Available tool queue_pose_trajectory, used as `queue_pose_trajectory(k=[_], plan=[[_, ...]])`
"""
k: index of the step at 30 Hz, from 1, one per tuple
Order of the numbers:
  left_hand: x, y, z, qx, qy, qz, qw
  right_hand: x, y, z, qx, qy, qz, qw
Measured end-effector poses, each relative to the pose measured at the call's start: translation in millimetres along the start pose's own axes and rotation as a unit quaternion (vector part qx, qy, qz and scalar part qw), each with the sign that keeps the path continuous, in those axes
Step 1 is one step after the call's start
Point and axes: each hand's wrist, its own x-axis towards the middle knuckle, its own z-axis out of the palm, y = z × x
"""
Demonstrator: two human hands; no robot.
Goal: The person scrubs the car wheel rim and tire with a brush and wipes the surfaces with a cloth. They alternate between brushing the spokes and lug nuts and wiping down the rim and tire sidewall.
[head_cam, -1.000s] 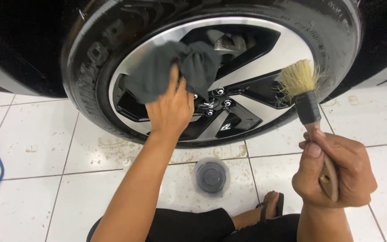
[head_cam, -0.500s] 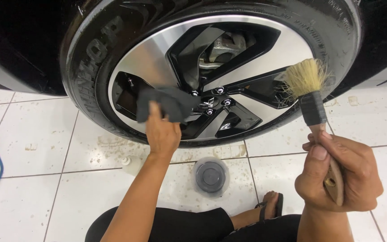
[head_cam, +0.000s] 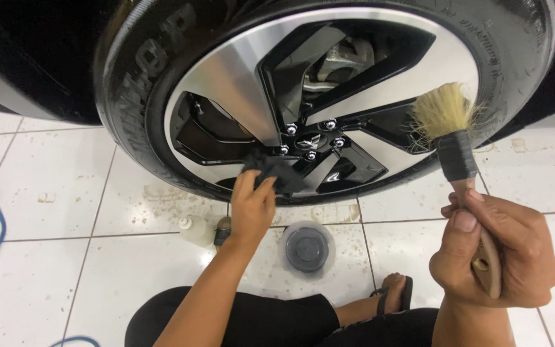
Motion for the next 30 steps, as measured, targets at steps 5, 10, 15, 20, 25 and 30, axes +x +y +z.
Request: queue_pose_trajectory(k=[5,10,15,20,25,30], plan=[[-24.7,-15.2,-17.1,-0.041,0.045,-0.167,0.984,-0.6,8.1,-4.3,0.000,0.009,0.003,1.000],[24.1,5.5,-46.0,0.040,0.161,-0.064,0.984,2.0,3.5,-0.2,-0.009,-0.001,0.005,1.000],[24.1,-12.5,-10.7,0.158,0.067,0.062,0.983,-0.1,-3.2,-1.0,-0.008,-0.018,-0.011,1.000],[8.2,-1.0,-1.7,-0.017,-0.039,-0.078,0.996,7.5,-9.8,1.0,-0.007,-0.039,-0.008,0.999],[18.1,47.2,-51.1,-0.245,-0.217,-0.423,0.845,-8.5,11.5,11.8,0.022,-0.096,-0.005,0.995],[5.8,51.3,-49.3,-0.456,-0.125,-0.435,0.767,-34.5,-4.0,64.8,0.145,-0.084,0.074,0.983]])
